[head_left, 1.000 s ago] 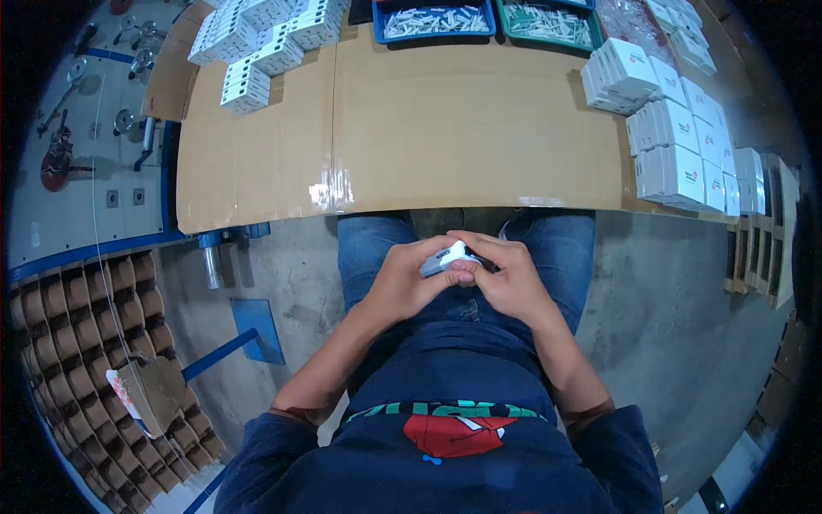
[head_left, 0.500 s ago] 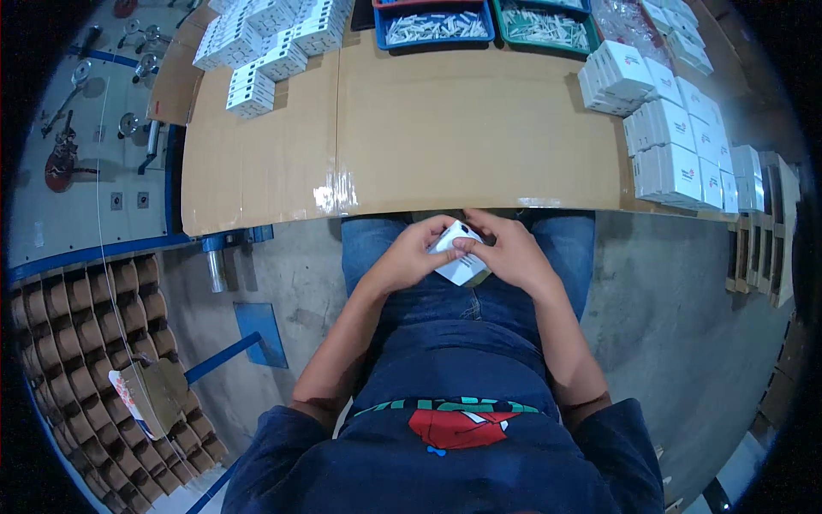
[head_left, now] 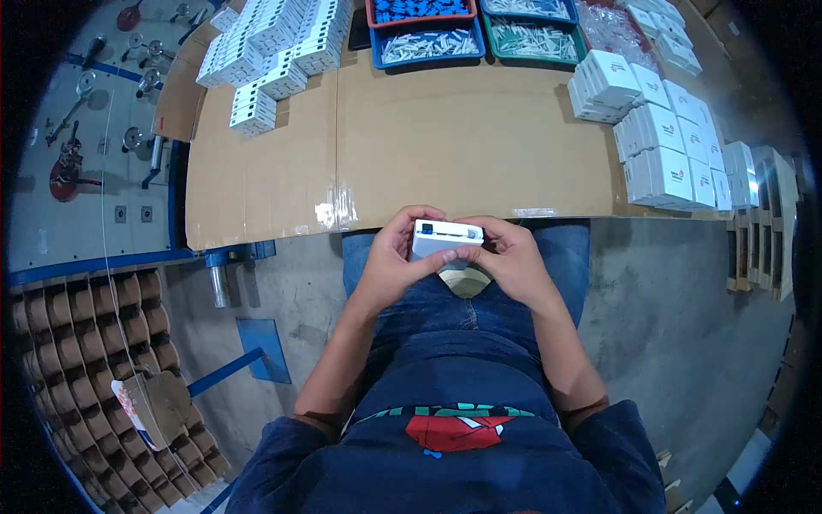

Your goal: Assembling electronic components into a plastic housing and placing them into individual boxes at a production station.

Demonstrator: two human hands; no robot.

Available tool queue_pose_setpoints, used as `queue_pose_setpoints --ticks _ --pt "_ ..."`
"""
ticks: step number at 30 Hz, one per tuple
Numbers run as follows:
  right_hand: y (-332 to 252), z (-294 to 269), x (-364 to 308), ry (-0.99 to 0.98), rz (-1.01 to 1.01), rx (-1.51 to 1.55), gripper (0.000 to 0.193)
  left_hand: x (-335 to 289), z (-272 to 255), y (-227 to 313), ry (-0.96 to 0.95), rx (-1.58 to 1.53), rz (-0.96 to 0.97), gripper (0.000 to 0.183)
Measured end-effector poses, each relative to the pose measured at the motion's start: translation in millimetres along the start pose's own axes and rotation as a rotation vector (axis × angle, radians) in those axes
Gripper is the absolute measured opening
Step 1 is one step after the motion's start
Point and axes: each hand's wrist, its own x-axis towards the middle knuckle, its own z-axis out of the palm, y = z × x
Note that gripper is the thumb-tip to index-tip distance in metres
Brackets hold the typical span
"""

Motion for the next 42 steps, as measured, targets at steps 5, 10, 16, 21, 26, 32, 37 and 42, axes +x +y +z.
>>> queue_pose_setpoints --ticks 5,10,16,21,26,32,37,42 --pt "1.6 -1.6 -3.1 -0.026 0.0 -0.042 0.031 0.1 -6.6 9.9 -0.101 0.137 -0.085 0.041" --pt "0.6 -0.4 -5.9 -0.056 0.02 -0.029 0.033 -1.0 -8.9 19.0 -0.106 0.221 -0.132 0.035" --pt "6.7 -3.2 -3.7 -0.028 -0.004 -0.03 0.038 -0.7 -5.7 16.1 -0.086 0.158 -0.158 0.036" --pt "-4.0 2.4 -5.2 0.02 0.008 0.076 0.072 6.1 -5.7 -0.4 0.096 0.053 -0.18 0.035" --pt "-19.4 -1.2 -4.8 -0.107 -0.367 -0.642 0.103 17.8 2.8 -1.7 0.281 -0.064 -0.289 0.041" --pt "-16.9 -6.8 0.8 -0.033 -0.252 -0.395 0.099 18.1 19.1 -11.4 0.111 -0.441 -0.352 0.067" --pt "-9.3 -7.2 1.8 -0.022 -0.307 -0.541 0.094 10.2 37.0 -13.6 0.095 -0.485 -0.359 0.064" --pt "-14.8 -3.1 -0.9 -0.039 -0.193 -0.466 0.094 7.5 35.2 -12.9 0.019 -0.572 -0.357 0.065"
